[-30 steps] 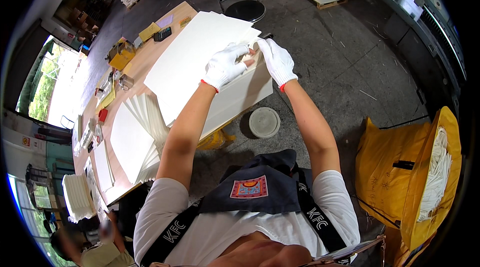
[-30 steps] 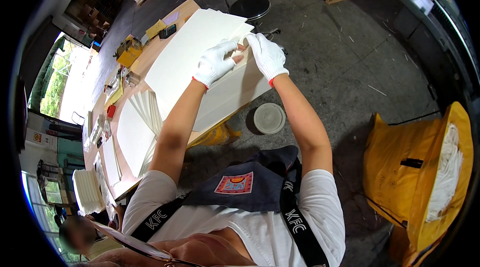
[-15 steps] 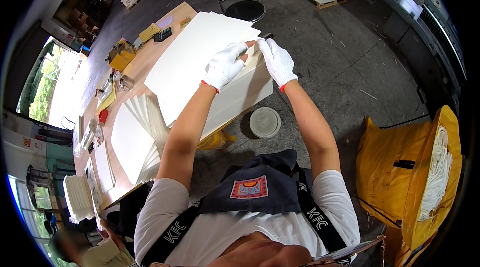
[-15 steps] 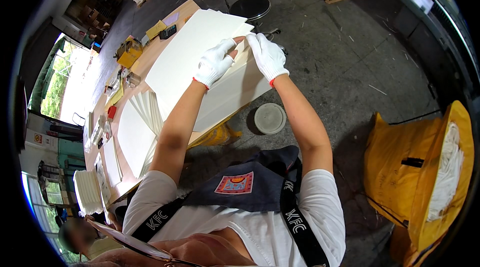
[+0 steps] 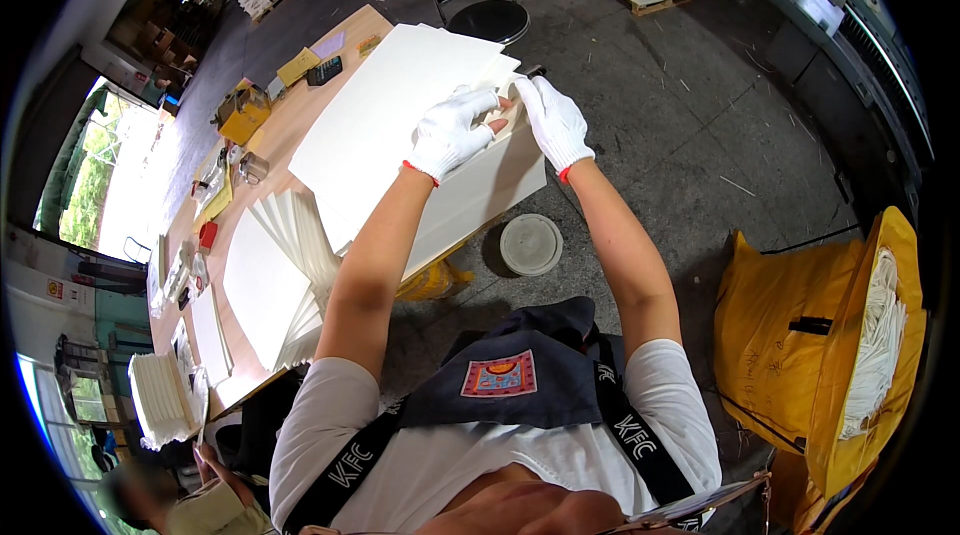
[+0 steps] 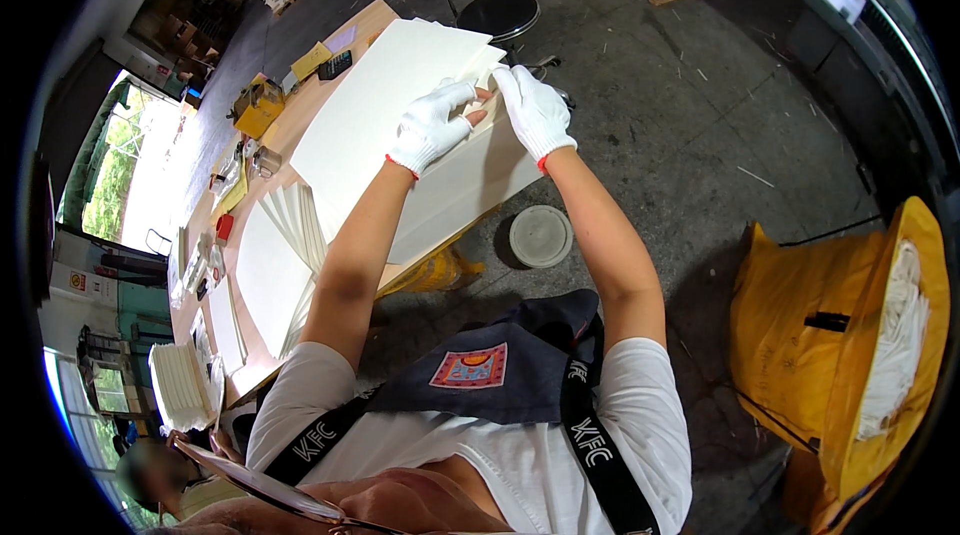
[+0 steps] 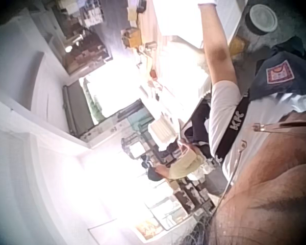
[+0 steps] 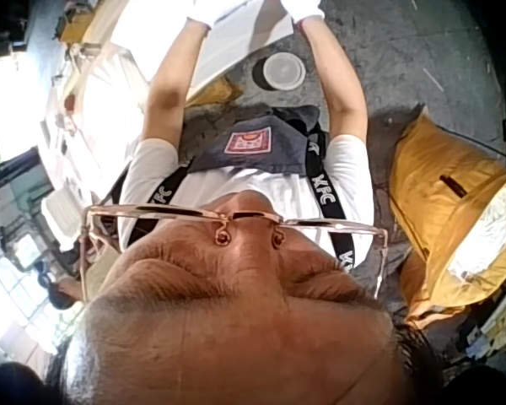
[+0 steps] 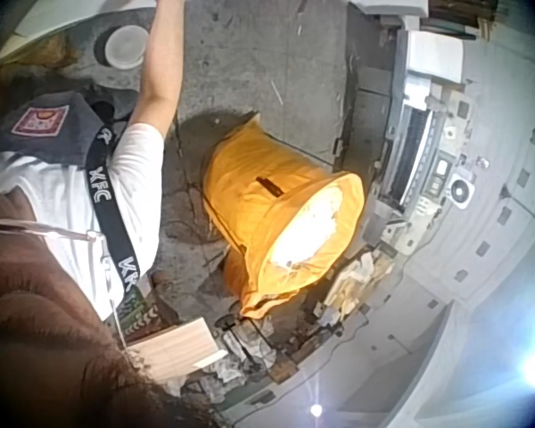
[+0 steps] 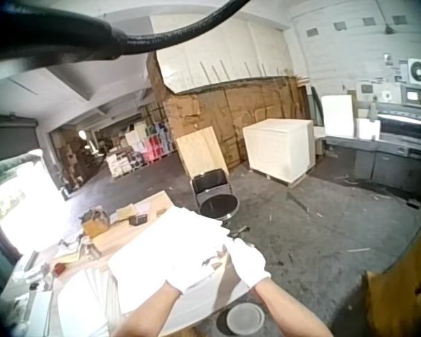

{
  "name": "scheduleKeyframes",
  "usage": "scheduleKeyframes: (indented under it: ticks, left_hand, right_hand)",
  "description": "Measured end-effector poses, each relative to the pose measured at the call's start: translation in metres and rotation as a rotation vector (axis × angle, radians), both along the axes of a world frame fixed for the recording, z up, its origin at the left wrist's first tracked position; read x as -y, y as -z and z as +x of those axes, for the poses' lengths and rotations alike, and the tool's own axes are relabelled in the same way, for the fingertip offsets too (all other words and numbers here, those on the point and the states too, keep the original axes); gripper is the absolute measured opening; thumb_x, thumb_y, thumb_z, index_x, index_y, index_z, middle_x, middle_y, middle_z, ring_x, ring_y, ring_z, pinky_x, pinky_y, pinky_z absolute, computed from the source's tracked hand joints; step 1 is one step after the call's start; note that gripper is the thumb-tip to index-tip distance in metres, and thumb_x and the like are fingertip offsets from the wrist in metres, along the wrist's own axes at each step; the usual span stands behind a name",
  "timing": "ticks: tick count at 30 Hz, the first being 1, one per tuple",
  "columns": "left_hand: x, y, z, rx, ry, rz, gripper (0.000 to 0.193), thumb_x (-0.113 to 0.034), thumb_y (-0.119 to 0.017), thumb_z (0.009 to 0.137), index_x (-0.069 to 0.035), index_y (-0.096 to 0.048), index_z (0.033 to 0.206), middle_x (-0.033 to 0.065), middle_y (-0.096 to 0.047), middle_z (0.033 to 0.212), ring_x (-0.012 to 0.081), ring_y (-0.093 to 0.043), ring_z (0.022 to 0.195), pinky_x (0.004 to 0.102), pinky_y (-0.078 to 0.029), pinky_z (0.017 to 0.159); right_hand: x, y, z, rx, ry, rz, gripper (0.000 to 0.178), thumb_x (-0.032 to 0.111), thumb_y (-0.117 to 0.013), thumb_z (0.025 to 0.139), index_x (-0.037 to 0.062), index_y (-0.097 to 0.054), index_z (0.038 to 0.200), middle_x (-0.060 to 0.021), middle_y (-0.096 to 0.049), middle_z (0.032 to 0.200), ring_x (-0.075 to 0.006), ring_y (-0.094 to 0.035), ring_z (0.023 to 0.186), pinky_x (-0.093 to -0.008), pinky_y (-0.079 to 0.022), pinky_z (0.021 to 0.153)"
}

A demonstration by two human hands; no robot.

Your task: The person repeatedly picks up small stacks of white paper sheets from a table, aligns them, and places them into a growing pile. The person wears white gloves and uses both hands to handle the paper. A second person is visible in the background working at a separate table.

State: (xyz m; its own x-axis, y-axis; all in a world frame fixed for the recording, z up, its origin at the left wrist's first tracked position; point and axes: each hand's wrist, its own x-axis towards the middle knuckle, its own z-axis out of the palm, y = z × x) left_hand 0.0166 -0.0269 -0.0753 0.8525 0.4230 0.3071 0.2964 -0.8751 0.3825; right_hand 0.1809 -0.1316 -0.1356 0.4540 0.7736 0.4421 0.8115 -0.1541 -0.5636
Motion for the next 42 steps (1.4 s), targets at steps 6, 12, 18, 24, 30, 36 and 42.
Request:
scheduleKeyframes:
  ticks: [6, 12, 18, 24, 30, 36, 42]
  left_hand:
    - [0.004, -0.005, -0.001, 0.013, 0.018, -0.007, 0.029, -0.025, -0.067, 0.092, -0.024, -0.071, 0.121, 0.0116, -0.069, 0.107, 0.0307, -0.067, 0.099, 0.0384, -0.054, 0.089]
    - [0.006, -0.009, 0.001, -0.004, 0.004, 0.001, 0.028, -0.017, -0.061, 0.095, -0.023, -0.071, 0.12, 0.0125, -0.067, 0.103, 0.0321, -0.067, 0.096, 0.0398, -0.053, 0.086]
    - [0.007, -0.005, -0.001, 0.022, 0.04, 0.057, 0.03, -0.023, -0.069, 0.09, -0.023, -0.071, 0.119, 0.0119, -0.069, 0.108, 0.0321, -0.068, 0.096, 0.0388, -0.055, 0.087]
    - [0.002, 0.001, 0.001, 0.066, 0.067, 0.088, 0.035, -0.025, -0.074, 0.086, -0.023, -0.072, 0.12, 0.0114, -0.071, 0.109, 0.0315, -0.069, 0.096, 0.0377, -0.056, 0.087]
    - [0.012, 0.001, -0.006, 0.197, 0.005, 0.316, 0.032, -0.021, -0.068, 0.084, -0.024, -0.072, 0.116, 0.005, -0.068, 0.087, 0.0252, -0.067, 0.084, 0.0389, -0.057, 0.074]
    - [0.011, 0.003, -0.017, 0.403, 0.145, 0.376, 0.036, -0.012, -0.071, 0.08, -0.012, -0.071, 0.116, 0.0094, -0.069, 0.094, 0.0323, -0.066, 0.082, 0.0394, -0.055, 0.074]
    - [0.073, 0.032, -0.125, 0.425, 0.057, 0.348, 0.02, -0.004, -0.071, 0.071, -0.013, -0.072, 0.089, 0.008, -0.072, 0.116, 0.0272, -0.071, 0.094, 0.0386, -0.057, 0.073]
  right_hand:
    - [-0.003, 0.007, 0.002, 0.081, -0.002, 0.032, 0.031, 0.032, -0.038, 0.105, 0.0195, -0.056, 0.127, -0.0128, -0.064, 0.109, -0.0377, -0.068, 0.09, -0.0499, -0.053, 0.075]
    - [-0.001, -0.006, -0.002, -0.201, 0.009, -0.003, 0.031, 0.036, -0.039, 0.106, 0.0162, -0.059, 0.118, -0.0156, -0.066, 0.099, -0.0389, -0.067, 0.086, -0.0502, -0.051, 0.073]
    - [-0.001, -0.003, -0.002, -0.107, 0.01, 0.06, 0.031, 0.037, -0.04, 0.106, 0.0146, -0.059, 0.115, -0.0164, -0.066, 0.096, -0.0392, -0.067, 0.084, -0.0504, -0.05, 0.072]
    - [0.006, -0.008, -0.003, -0.145, -0.001, 0.05, 0.035, 0.041, -0.041, 0.105, 0.0129, -0.059, 0.113, -0.0168, -0.067, 0.096, -0.039, -0.067, 0.088, -0.0506, -0.051, 0.075]
    - [0.016, -0.039, -0.006, -0.324, 0.205, 0.053, 0.054, 0.06, -0.051, 0.098, 0.0087, -0.062, 0.111, -0.0176, -0.069, 0.098, -0.038, -0.068, 0.092, -0.0457, -0.051, 0.086]
    - [-0.017, -0.031, -0.041, -1.892, -0.231, 0.509, 0.048, 0.041, -0.067, 0.097, 0.0082, -0.057, 0.13, -0.0135, -0.063, 0.122, -0.0265, -0.064, 0.108, -0.0387, -0.055, 0.088]
    - [-0.03, -0.026, -0.115, -1.909, -0.476, 0.136, 0.041, 0.028, -0.061, 0.102, -0.0002, -0.05, 0.129, -0.0164, -0.057, 0.125, -0.0301, -0.059, 0.115, -0.0453, -0.056, 0.098]
